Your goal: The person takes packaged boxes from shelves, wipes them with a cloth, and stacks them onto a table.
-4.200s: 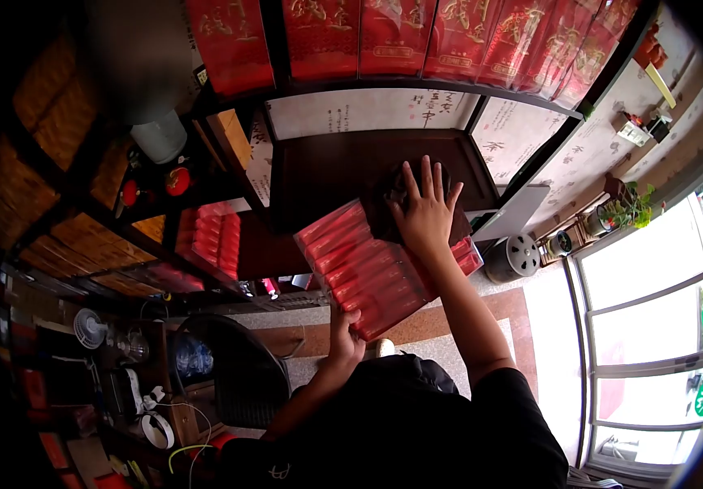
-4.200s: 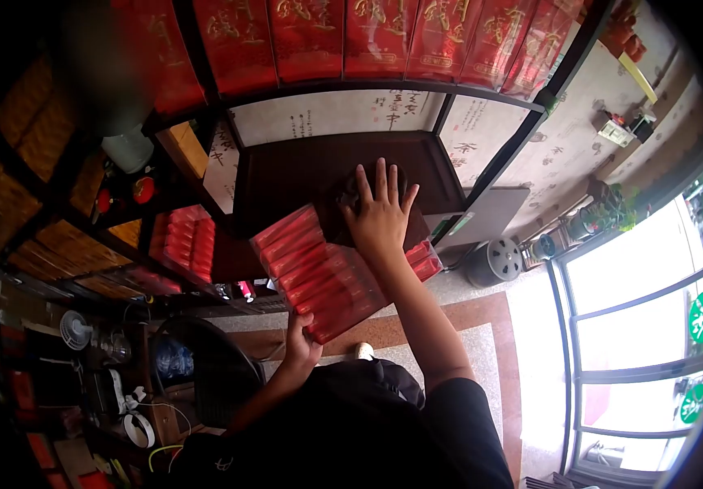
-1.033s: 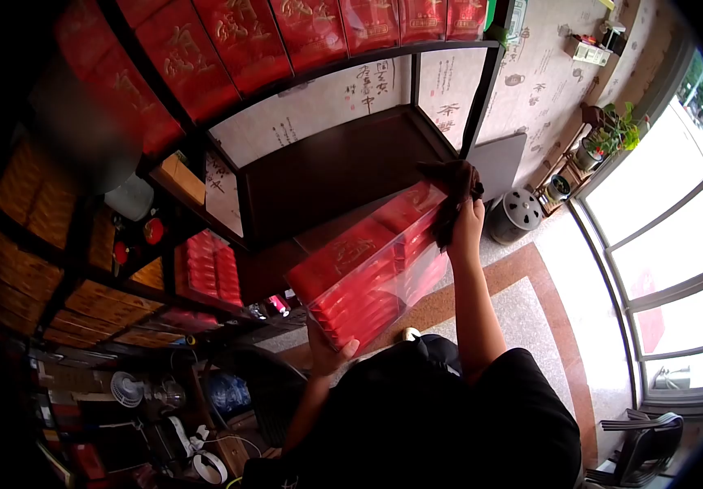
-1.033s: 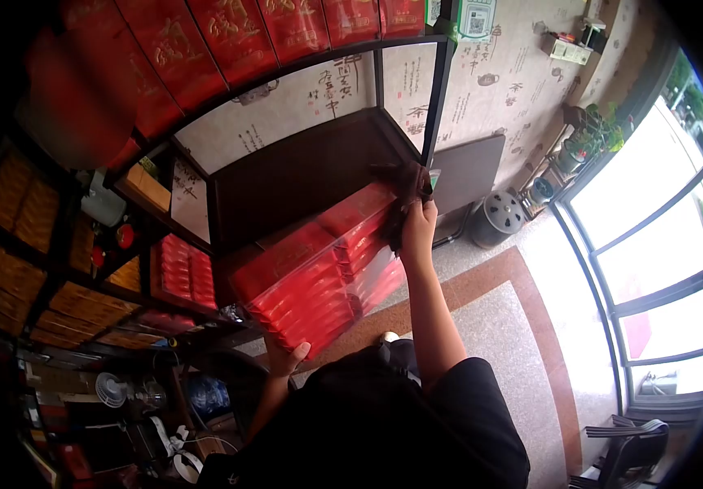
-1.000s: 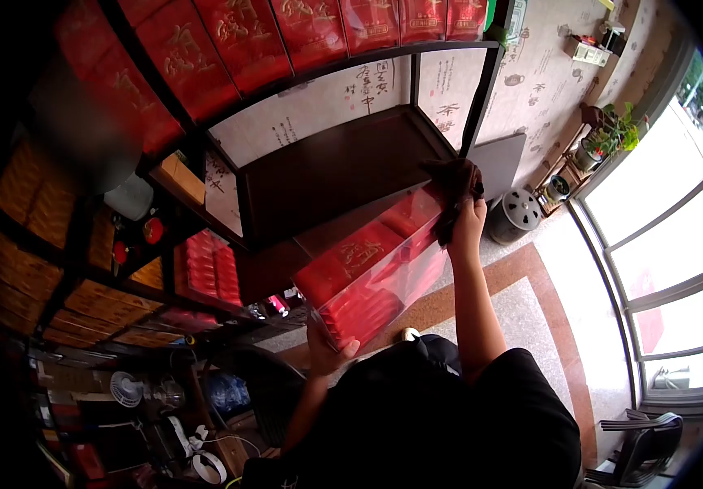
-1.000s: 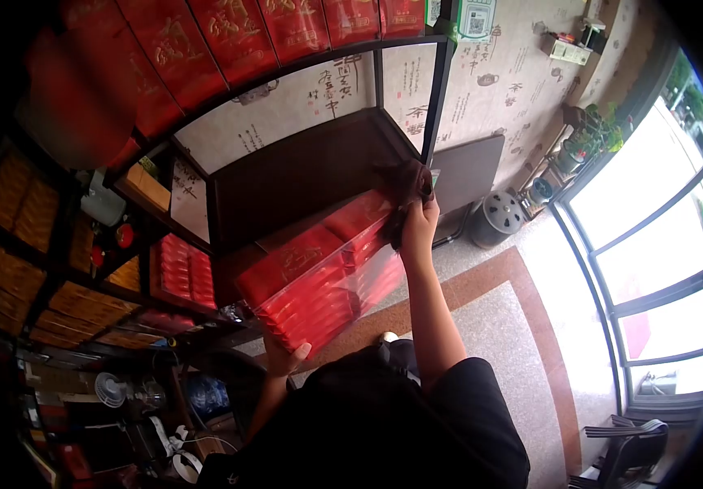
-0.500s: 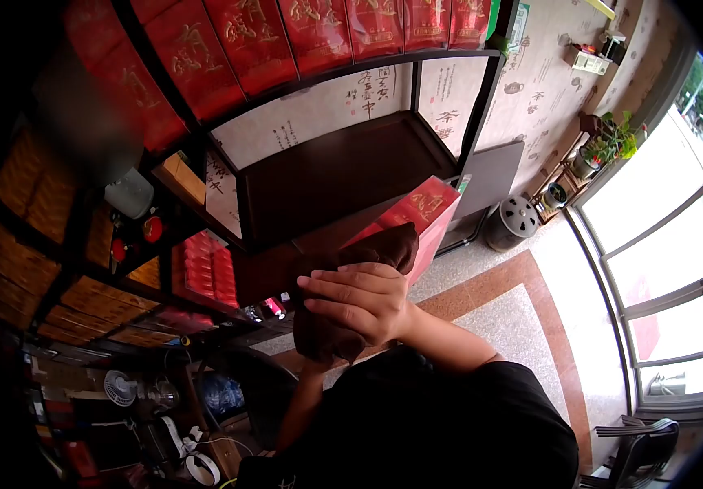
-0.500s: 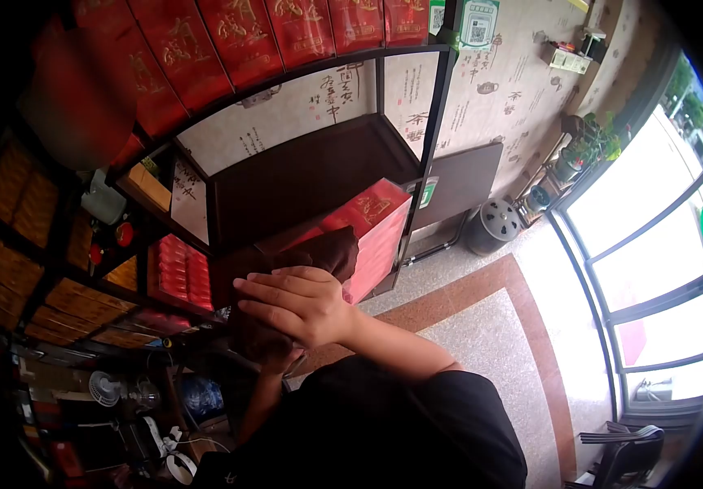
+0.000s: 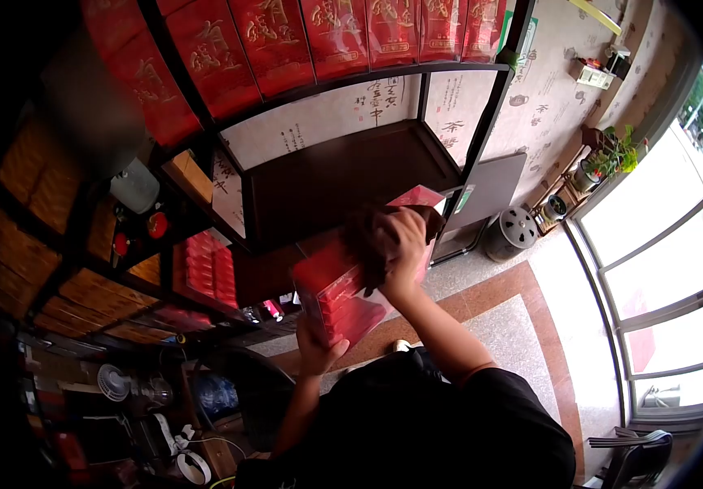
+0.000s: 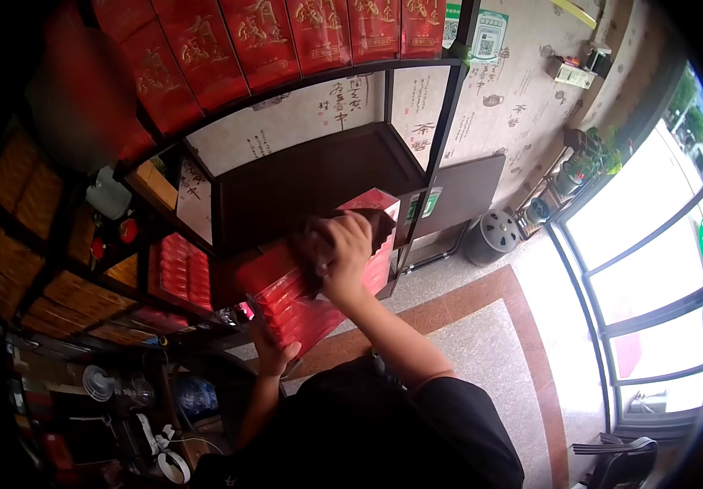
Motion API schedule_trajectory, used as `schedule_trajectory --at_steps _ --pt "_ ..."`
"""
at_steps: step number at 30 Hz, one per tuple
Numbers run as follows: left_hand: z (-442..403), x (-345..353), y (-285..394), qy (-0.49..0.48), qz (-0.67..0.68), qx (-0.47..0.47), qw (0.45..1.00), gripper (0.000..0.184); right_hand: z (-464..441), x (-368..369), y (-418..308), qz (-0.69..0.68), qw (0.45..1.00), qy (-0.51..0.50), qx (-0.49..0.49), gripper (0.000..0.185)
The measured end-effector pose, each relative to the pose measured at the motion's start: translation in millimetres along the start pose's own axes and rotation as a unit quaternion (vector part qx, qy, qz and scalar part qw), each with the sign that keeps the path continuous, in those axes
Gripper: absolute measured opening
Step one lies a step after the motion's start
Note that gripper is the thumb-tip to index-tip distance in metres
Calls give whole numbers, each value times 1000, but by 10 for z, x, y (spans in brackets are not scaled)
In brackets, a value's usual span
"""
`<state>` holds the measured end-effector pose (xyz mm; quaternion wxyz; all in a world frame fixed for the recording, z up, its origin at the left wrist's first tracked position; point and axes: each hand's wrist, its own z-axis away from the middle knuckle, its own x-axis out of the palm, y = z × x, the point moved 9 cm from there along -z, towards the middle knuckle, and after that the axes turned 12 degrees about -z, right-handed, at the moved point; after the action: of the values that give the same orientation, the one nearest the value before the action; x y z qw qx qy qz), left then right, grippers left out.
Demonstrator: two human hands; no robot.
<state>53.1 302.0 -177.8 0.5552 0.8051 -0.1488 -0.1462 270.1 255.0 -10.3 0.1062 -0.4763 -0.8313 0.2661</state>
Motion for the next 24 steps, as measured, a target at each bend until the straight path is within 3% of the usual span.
schedule_trajectory --at_steps 2,5,7,10,12,14,15,17,19,20,21,24 --pt "-2 95 -150 -22 42 -33 998 68 140 285 -437 -44 991 -93 -90 28" --pt "2 152 -212 -38 66 -6 997 79 265 482 -670 3 975 -173 -142 40" --pt "14 158 -295 -21 125 -25 992 88 350 525 -668 30 967 -204 -152 45" --pt "40 210 -350 -24 238 -101 966 93 787 654 -434 96 914 -356 -171 55" --pt "10 196 -323 -1 243 -104 964 95 1005 500 -293 99 895 -399 -175 57" --pt "-58 141 -299 47 254 -109 960 99 1017 281 6 82 906 -397 -125 68" --pt "-136 172 -189 19 276 -83 957 98 844 146 150 101 927 -353 -82 70" --pt "-22 110 -438 39 285 -130 949 93 550 -1 444 156 954 -255 4 71" --pt "-33 176 -534 41 302 -151 940 90 294 -20 599 221 955 -182 71 69" --pt "-38 223 -589 56 313 -160 935 80 203 33 573 247 949 -166 102 67" --pt "-51 266 -621 70 323 -169 929 71 137 157 510 257 948 -168 87 67" --pt "-94 346 -651 108 349 -187 912 65 162 595 250 217 941 -260 19 69"
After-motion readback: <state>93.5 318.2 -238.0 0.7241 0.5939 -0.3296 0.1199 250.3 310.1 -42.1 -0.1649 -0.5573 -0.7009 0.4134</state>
